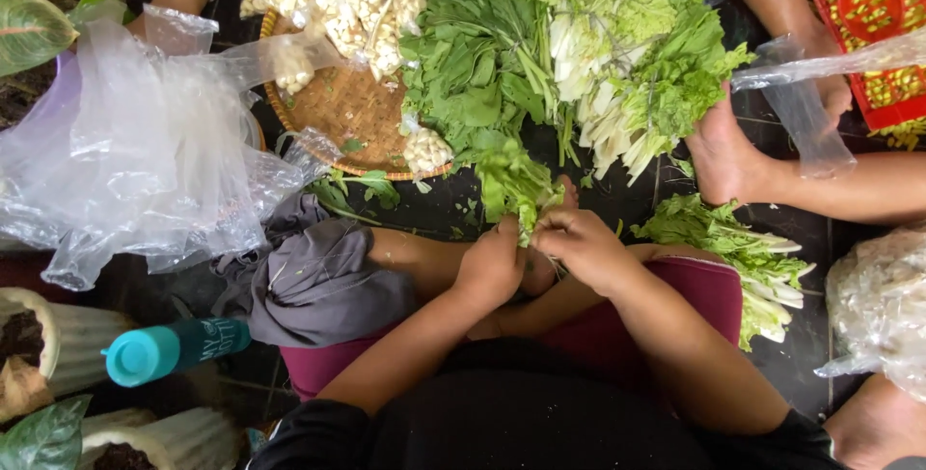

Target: Bundling and tying leafy green vegetables with string for packaging or sale.

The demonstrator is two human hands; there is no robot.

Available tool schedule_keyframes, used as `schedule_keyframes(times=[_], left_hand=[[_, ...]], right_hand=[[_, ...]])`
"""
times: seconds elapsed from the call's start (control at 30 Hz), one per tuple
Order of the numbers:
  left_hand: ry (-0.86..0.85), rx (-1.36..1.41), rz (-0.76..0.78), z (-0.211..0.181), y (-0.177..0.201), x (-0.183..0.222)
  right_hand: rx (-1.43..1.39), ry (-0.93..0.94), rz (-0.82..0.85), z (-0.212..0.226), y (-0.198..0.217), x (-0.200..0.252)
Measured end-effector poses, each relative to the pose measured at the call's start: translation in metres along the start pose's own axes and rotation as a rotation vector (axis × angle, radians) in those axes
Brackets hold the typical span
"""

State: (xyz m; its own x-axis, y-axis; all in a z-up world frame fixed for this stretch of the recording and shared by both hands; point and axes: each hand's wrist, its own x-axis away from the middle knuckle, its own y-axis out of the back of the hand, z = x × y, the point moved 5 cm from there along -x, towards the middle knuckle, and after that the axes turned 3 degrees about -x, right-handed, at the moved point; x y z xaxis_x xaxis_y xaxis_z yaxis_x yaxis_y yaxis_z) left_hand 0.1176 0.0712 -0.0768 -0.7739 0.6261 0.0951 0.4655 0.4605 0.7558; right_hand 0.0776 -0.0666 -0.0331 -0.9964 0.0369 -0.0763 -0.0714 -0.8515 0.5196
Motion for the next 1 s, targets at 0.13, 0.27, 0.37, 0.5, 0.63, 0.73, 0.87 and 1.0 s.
schedule_keyframes(times=[0.13,0.27,0.37,0.5,0.63,0.73,0.87,1.0], left_hand=[[-0.099,-0.646,-0.495,-0.007,-0.012,0.002],[-0.145,-0.662,-0.498,-0.005,-0.020,0.001],[-0.063,-0.481,-0.237,0.005,-0.035,-0.006],[-0.091,-0.625,-0.434,-0.003,-0.024,-0.003],[-0.060,-0.702,-0.515,-0.018,0.007,0.000],[-0.054,-0.551,-0.325,0.007,-0.024,-0.005],[-0.143,-0.472,-0.183,-0.021,-0.003,0.001],[0.123,-0.076,0.235,-0.012,-0.001,-0.004]], right_hand=[[-0.739,-0.282,0.108,0.029,0.023,-0.005],[-0.925,-0.311,0.131,0.021,0.024,0.001],[-1.016,-0.340,0.193,0.022,0.029,0.006],[-0.543,-0.369,0.255,0.009,0.033,0.010],[-0.231,-0.349,0.405,0.028,0.042,0.012],[-0.631,-0.235,0.299,0.028,0.051,0.001],[-1.235,-0.054,0.128,0.003,0.070,-0.001],[-1.340,0.306,-0.140,0.047,0.165,0.014]])
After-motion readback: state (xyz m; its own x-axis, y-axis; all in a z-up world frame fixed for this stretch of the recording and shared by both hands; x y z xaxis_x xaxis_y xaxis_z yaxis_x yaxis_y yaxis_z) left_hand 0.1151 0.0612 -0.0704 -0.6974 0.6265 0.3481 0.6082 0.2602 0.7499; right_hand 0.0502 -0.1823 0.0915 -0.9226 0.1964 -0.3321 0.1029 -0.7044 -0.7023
